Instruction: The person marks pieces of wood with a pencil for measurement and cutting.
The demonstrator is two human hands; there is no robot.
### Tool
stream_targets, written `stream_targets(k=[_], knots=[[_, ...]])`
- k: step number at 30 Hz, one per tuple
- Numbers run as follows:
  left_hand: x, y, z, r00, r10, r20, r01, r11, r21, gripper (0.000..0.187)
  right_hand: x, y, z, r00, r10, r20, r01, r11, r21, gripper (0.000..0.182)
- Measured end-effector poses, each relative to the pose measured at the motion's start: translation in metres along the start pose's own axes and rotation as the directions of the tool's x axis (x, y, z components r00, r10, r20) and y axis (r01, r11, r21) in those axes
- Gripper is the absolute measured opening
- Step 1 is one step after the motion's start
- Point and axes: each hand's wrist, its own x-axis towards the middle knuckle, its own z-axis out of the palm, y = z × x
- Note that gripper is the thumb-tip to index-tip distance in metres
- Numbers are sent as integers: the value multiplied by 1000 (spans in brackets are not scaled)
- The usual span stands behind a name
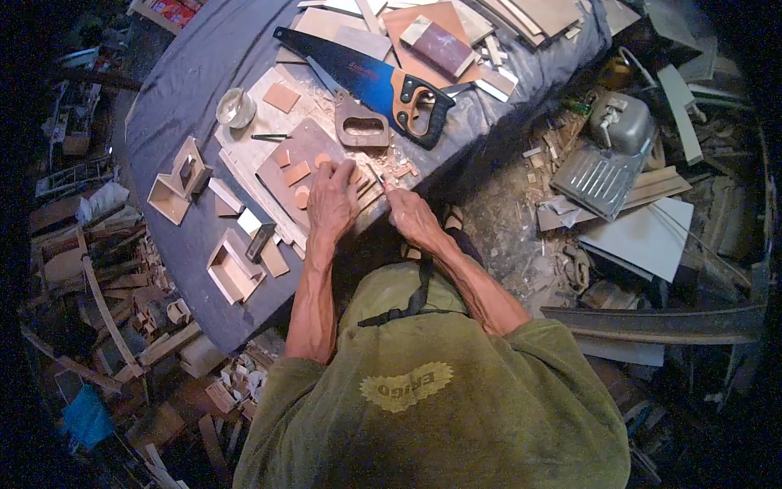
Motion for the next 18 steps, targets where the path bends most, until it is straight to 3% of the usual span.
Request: stream_targets(k=[3, 6, 9, 12, 15, 18], knots=[[-2, -5, 4, 998, -57, 7, 58, 998, -26, 30, -12, -34, -9, 996, 19, 90, -6, 990, -140, 34], [-3, -6, 10, 992, -124, -10, 123, 991, -52, 31, -10, -25, -6, 991, -105, 86, 125, 956, -266, 27], [-3, -1, 6, 993, -111, -37, 109, 993, -48, 28, -10, -25, -4, 983, -164, 81, 181, 936, -301, 23], [2, 5, 6, 956, -294, -1, 293, 953, -77, 26, -11, -26, -5, 982, -171, 80, 188, 934, -304, 22], [3, -1, 18, 928, -367, -58, 358, 925, -130, 26, -6, -9, 2, 867, -494, 59, 446, 718, -535, 22], [6, -2, 20, 913, -407, -37, 400, 909, -116, 24, -6, -11, 4, 846, -530, 55, 457, 669, -586, 26]])
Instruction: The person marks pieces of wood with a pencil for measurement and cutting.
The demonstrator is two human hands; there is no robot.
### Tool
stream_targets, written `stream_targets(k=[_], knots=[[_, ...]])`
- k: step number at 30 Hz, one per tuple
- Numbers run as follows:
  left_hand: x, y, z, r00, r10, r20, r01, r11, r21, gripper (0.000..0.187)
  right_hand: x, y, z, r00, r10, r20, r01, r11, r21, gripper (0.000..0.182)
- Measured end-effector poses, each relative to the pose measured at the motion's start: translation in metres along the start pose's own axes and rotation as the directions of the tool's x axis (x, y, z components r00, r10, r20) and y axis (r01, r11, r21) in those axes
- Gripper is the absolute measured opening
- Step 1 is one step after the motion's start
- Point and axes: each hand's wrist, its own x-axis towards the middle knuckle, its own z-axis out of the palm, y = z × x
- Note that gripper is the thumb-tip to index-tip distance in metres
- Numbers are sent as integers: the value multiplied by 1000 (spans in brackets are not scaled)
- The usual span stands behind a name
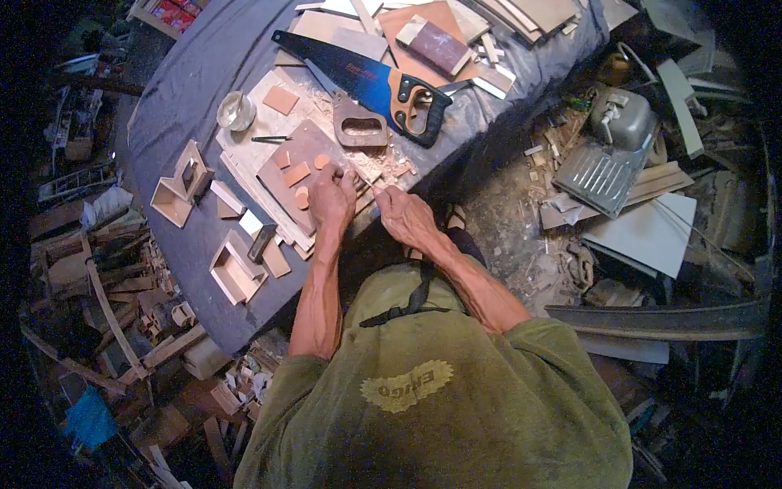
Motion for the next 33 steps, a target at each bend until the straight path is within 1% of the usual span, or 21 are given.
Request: stream_targets(k=[3, 6, 9, 12, 15, 18, 21, 24, 27, 30, 33], knots=[[3, 2, -3, 998, -60, 28, 60, 998, 12, 25, 3, -3, 5, 973, 223, 66, -228, 969, 91, 33], [6, 0, -1, 999, -31, 14, 31, 999, 9, 26, 2, -10, 0, 971, 239, 9, -239, 968, 82, 38], [6, 1, -1, 1000, -22, 16, 22, 1000, 21, 26, 2, -10, 5, 941, 338, 31, -339, 932, 125, 39], [6, 4, -2, 999, -37, 17, 37, 999, 14, 26, 2, -12, 6, 936, 352, 10, -349, 924, 158, 40], [8, 4, -2, 997, -59, 45, 58, 998, 16, 24, 2, -4, 16, 962, 273, -4, -269, 950, 157, 39], [12, 7, -7, 984, -132, 119, 133, 991, 0, 23, 6, -4, 3, 957, 284, 53, -289, 938, 193, 39], [18, 4, -5, 976, -133, 171, 129, 991, 31, 22, 11, 3, 7, 996, 82, 43, -86, 989, 119, 36], [19, 2, -6, 976, -102, 192, 92, 994, 62, 20, 18, -3, -2, 989, 118, 90, -131, 980, 152, 30], [19, 6, -9, 969, -109, 224, 90, 991, 96, 20, 17, 7, 21, 960, 236, 150, -256, 958, 127, 27], [14, 0, -7, 978, -83, 193, 66, 993, 93, 22, 21, 13, 11, 959, 189, 212, -248, 920, 302, 29], [7, 1, -11, 984, -79, 158, 88, 995, -52, 25, 23, 17, 0, 942, 155, 297, -243, 926, 288, 31]])
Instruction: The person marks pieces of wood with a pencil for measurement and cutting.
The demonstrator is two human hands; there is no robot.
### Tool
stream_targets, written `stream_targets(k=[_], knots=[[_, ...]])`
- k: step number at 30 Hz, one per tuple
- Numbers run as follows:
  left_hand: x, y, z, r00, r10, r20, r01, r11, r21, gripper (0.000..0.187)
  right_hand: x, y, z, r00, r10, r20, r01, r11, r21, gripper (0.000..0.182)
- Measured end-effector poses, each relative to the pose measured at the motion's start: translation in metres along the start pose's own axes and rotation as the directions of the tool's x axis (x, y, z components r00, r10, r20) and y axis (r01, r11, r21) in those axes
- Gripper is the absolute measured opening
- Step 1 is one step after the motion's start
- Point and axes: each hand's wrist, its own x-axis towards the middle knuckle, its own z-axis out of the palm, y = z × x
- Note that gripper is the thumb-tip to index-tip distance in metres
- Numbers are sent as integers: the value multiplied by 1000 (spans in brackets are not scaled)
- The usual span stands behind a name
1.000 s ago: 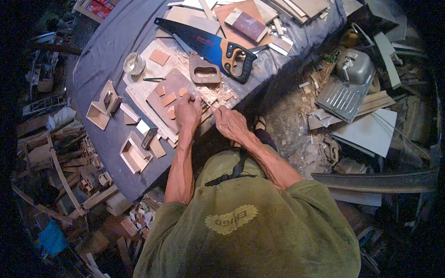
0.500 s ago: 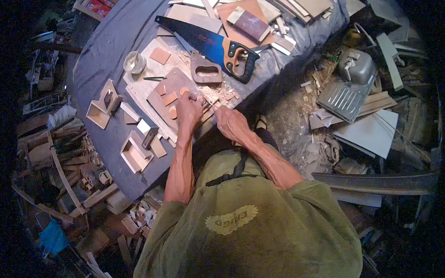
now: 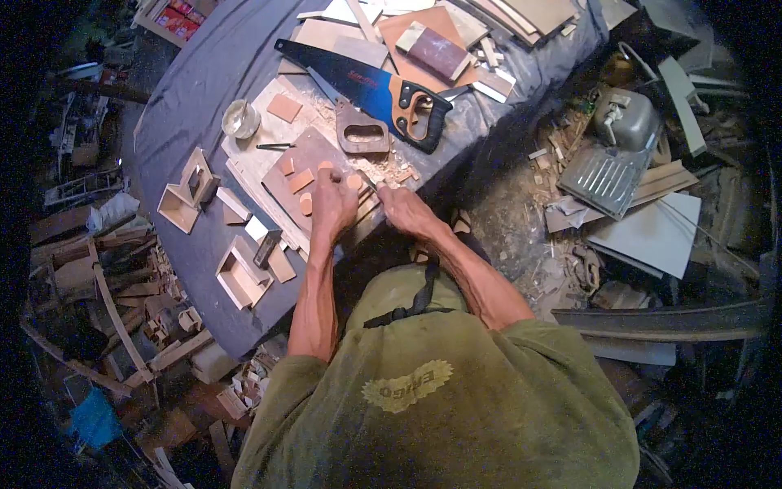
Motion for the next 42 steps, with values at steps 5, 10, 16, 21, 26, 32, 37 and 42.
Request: stream_targets(k=[5, 10, 16, 21, 26, 32, 37, 42], knots=[[-9, -6, -6, 973, 231, 3, -231, 973, 25, 31, -3, -14, -10, 983, 162, 83, -174, 970, 169, 28], [-18, -1, -5, 989, 145, 1, -144, 982, 123, 31, -3, -7, 2, 996, 84, 5, -84, 989, 121, 28], [-23, -11, 11, 943, 234, -237, -218, 971, 93, 31, -5, -3, 9, 997, -55, -45, 51, 995, -80, 24], [-20, 2, 2, 973, 216, -86, -209, 975, 76, 27, -7, 1, 9, 996, -23, -85, 23, 1000, -1, 23], [-17, 2, 11, 965, 227, -131, -218, 973, 81, 27, -9, 5, 7, 969, -152, -193, 133, 985, -109, 22], [-15, 4, 12, 970, 209, -121, -199, 976, 89, 25, -10, 6, 11, 935, -266, -234, 205, 945, -253, 20], [-14, -3, 17, 942, 284, -182, -266, 957, 116, 24, -11, 6, 11, 934, -282, -222, 220, 938, -268, 17], [-14, -8, 17, 910, 371, -187, -348, 926, 145, 21, -11, 12, 13, 916, -360, -177, 289, 899, -329, 18]])
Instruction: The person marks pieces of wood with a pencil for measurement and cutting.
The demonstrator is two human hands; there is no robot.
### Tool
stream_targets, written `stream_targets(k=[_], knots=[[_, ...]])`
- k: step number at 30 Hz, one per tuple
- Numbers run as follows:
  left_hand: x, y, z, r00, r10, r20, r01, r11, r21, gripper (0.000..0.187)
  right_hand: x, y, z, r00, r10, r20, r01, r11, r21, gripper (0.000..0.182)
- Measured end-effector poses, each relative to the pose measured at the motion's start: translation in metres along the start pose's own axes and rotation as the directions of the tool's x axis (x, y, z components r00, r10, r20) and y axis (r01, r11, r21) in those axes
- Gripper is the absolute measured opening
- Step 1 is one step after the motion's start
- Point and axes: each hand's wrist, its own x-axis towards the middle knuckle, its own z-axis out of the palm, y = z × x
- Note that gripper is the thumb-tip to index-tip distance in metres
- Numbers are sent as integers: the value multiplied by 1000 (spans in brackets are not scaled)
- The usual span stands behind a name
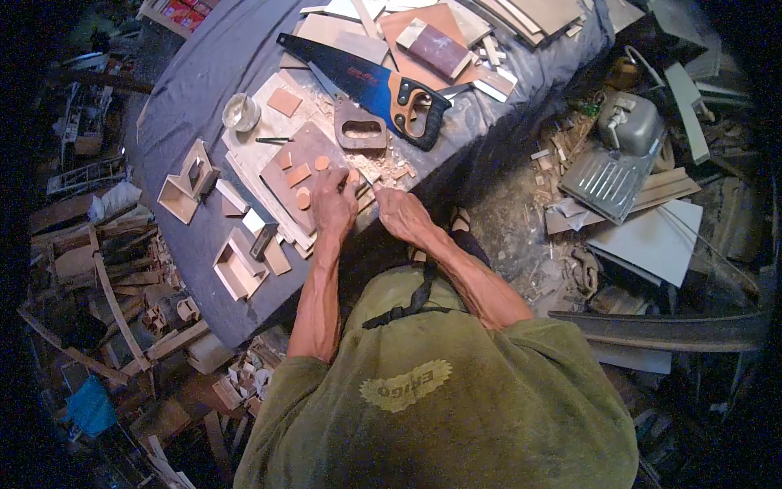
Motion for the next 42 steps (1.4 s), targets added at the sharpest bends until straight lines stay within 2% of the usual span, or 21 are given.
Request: stream_targets(k=[1, 4, 7, 10, 12, 14, 16, 19, 25, 28, 31, 33, 34, 36, 39, 42], knots=[[0, -1, 2, 1000, 8, -12, -9, 1000, -25, 19, -1, 0, 1, 999, -35, 7, 35, 999, -17, 19], [3, -3, 5, 998, 45, -46, -48, 997, -57, 16, 10, -7, 6, 977, 206, 53, -211, 969, 125, 27], [0, -2, 7, 997, 59, -59, -60, 998, -15, 17, 16, -20, -6, 900, 397, 179, -425, 890, 164, 28], [-5, 0, 9, 995, 19, -93, -17, 1000, 20, 19, 16, -8, 4, 946, 289, 145, -316, 922, 222, 33], [-8, 4, 12, 986, 22, -168, -20, 1000, 18, 21, 16, -13, -7, 808, 490, 326, -589, 685, 430, 33], [-7, 3, 11, 989, -7, -149, 7, 1000, -4, 22, 14, -15, -10, 821, 487, 299, -572, 700, 428, 32], [-7, 8, 6, 993, -49, -106, 46, 998, -32, 23, 4, -6, -3, 964, 259, 62, -267, 945, 190, 29], [-4, 10, 2, 992, -115, -46, 112, 991, -80, 22, 3, -3, -3, 985, 171, 39, -173, 982, 71, 23], [4, 3, 12, 976, -202, -79, 194, 976, -99, 19, 1, -2, -4, 997, 81, -15, -81, 997, -3, 19], [6, 3, 11, 974, -206, -92, 195, 975, -110, 17, 1, -5, -10, 990, 127, 63, -122, 989, -79, 18], [7, 6, 8, 968, -238, -74, 229, 966, -119, 16, 0, -3, -13, 983, 153, 104, -149, 988, -45, 17], [9, 8, 5, 963, -263, -54, 255, 960, -114, 15, 1, 2, -12, 989, 143, 42, -145, 989, 42, 18], [8, 7, 6, 969, -234, -81, 223, 967, -125, 15, 1, 3, -12, 990, 139, 11, -140, 986, 86, 19], [5, 4, 7, 975, -175, -134, 155, 977, -145, 15, 3, 2, -18, 987, 141, 81, -148, 986, 82, 23], [3, 6, 8, 966, -227, -121, 203, 962, -181, 15, 2, 7, -18, 986, 112, 126, -121, 990, 73, 24], [3, 3, 10, 971, -167, -170, 144, 979, -141, 15, 3, 9, -18, 983, 104, 152, -117, 990, 74, 25]])
